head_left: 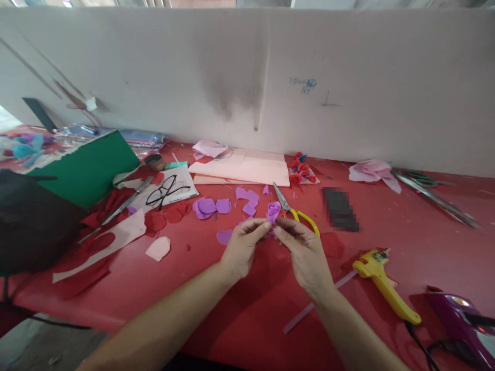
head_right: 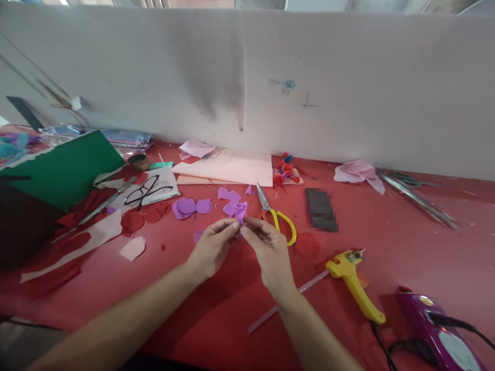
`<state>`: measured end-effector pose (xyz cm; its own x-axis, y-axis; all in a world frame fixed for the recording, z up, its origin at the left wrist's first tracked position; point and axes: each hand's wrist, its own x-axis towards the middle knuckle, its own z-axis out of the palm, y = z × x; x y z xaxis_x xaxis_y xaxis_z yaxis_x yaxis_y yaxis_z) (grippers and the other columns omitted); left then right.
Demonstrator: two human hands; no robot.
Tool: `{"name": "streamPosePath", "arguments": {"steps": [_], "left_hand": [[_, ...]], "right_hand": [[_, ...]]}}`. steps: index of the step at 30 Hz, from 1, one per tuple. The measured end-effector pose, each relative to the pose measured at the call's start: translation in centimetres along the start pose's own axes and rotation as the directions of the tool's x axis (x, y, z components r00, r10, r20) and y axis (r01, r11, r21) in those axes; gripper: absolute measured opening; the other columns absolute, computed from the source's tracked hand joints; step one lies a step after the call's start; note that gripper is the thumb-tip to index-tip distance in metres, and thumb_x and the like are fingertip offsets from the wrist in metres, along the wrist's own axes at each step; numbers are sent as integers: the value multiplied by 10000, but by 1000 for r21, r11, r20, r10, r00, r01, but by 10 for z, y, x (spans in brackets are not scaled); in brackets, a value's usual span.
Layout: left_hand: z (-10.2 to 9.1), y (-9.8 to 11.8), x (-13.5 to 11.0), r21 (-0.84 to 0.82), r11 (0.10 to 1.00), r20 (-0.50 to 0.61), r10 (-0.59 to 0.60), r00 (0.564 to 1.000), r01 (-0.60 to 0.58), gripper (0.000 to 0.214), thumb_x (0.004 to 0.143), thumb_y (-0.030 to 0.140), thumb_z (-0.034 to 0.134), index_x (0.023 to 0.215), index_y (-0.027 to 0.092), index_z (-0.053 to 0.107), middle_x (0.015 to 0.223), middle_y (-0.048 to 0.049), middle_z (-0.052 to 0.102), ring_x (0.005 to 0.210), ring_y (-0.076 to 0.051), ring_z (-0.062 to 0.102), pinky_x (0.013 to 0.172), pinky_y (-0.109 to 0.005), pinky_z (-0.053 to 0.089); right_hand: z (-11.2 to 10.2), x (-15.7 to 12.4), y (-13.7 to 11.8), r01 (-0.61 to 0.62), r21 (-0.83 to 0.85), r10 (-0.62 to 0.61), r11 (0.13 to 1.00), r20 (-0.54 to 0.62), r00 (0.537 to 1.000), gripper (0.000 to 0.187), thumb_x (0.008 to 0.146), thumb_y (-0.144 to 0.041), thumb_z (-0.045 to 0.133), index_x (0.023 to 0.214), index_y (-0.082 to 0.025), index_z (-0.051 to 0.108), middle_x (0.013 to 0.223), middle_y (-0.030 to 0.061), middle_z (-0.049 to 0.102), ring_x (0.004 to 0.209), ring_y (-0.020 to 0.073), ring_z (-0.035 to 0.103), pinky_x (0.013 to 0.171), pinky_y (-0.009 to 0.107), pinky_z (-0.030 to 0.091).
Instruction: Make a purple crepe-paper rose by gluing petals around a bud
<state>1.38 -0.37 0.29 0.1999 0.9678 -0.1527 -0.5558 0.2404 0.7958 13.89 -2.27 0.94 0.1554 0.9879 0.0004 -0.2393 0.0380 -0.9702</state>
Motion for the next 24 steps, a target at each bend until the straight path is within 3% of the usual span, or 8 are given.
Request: {"name": "streamPosePath", "arguments": {"steps": [7,13,19,24], "left_hand": [[-1,-3,-3,138,983,0,120,993,-119,138,682,275,775,776,182,737,774,-16,718,742,-123,616,794,-279,472],[-1,1,-5,200,960,57,186,981,-194,107,697,244,764,769,177,721,755,-9,708,730,-120,616,769,-271,482],[-4,1,-6,228,939,97,243,965,-259,73,700,227,760,752,190,725,759,-17,703,740,-133,618,767,-278,492],[-4,3,-6,219,943,125,226,966,-249,113,670,221,781,780,211,758,794,-29,730,755,-155,641,777,-306,512]], "right_hand": [[-2,1,1,56,-103,-58,993,-16,998,187,660,-333,805,834,-275,767,814,6,723,802,197,653,818,392,538],[-6,2,-1,134,-153,-131,979,31,991,74,720,-299,757,787,-266,756,762,-15,665,747,160,598,753,327,507],[-6,-2,-6,338,-286,-312,897,133,941,72,805,-232,675,791,-274,731,823,3,640,827,175,593,780,320,479],[-6,-6,-14,381,-310,-336,871,188,923,82,815,-243,662,775,-275,726,825,12,639,822,177,596,763,312,488]]}}
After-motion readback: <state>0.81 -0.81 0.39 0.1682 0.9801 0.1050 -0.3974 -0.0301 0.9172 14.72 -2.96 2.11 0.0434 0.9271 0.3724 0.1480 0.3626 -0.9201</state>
